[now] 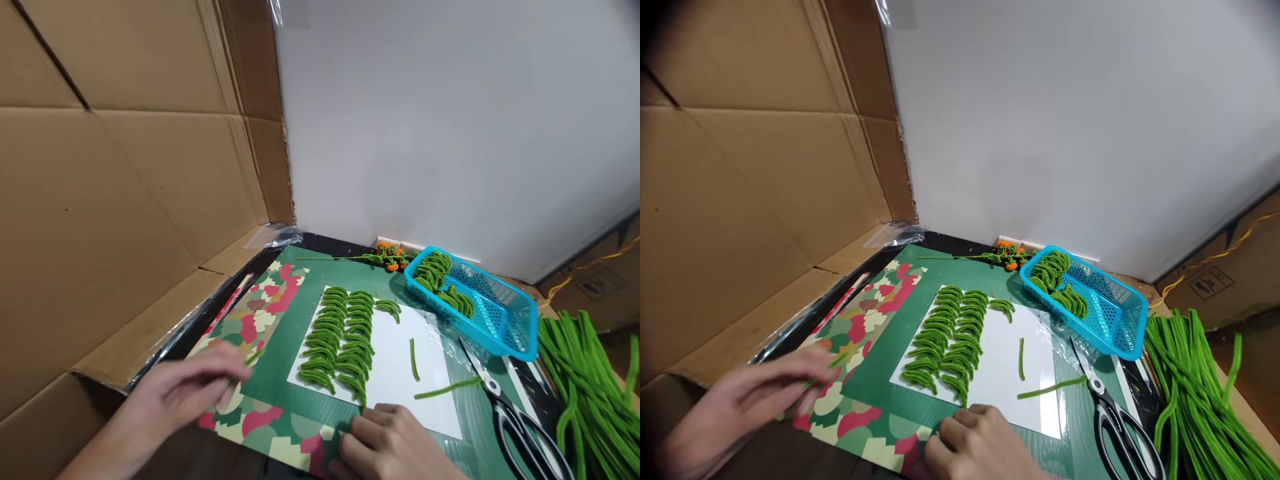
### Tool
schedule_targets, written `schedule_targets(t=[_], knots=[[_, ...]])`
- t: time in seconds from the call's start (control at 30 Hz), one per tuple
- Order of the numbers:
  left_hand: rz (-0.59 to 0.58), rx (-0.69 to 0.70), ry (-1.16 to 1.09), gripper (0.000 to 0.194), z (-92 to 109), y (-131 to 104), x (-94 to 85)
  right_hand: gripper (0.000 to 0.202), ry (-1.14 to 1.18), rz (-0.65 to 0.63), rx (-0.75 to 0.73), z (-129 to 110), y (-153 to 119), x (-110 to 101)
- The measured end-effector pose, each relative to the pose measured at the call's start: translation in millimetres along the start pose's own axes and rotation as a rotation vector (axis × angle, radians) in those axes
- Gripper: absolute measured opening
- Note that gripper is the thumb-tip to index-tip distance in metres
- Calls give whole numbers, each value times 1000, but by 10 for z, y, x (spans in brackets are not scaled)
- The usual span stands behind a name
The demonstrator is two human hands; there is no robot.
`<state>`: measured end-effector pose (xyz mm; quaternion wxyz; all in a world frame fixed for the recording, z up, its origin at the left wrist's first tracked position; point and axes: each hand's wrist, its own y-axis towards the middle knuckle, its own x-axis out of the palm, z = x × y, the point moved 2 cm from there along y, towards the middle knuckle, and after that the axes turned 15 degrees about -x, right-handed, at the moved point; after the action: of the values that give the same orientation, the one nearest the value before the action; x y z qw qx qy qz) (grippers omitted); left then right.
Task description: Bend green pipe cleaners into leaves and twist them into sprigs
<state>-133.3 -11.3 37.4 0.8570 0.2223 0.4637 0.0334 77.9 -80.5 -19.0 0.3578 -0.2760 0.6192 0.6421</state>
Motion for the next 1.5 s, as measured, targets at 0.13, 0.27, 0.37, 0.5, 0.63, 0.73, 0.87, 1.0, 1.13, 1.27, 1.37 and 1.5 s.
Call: schedule_targets(t=[0.13,0.27,0.37,0.5,0.63,0.73,0.87,1.0,1.13,1.27,1.37,1.5], knots=[[24,61,42,50,39,246,-74,27,-7,-139,58,339,33,-364],[24,151,96,55,38,497,36,19,-168,-159,145,805,-112,-516],[-38,378,227,59,48,580,285,23,-318,-80,212,1057,-298,-509],[-78,589,326,51,54,540,548,46,-350,-73,224,1127,-441,-429],[-41,660,228,39,107,444,570,48,-346,-52,185,1074,-414,-400],[-68,627,120,40,144,402,554,40,-381,23,172,1065,-391,-416],[-107,569,-27,42,141,352,578,30,-386,98,193,1046,-420,-442],[-98,552,-181,35,114,308,595,24,-324,133,196,982,-459,-453],[-91,549,-285,33,164,291,549,24,-311,145,165,913,-461,-434],[-115,523,-360,39,255,248,527,20,-291,161,187,874,-460,-379],[-72,468,-343,42,277,202,557,11,-221,220,273,866,-452,-344],[-4,437,-321,38,273,176,603,10,-15,349,394,851,-401,-342]])
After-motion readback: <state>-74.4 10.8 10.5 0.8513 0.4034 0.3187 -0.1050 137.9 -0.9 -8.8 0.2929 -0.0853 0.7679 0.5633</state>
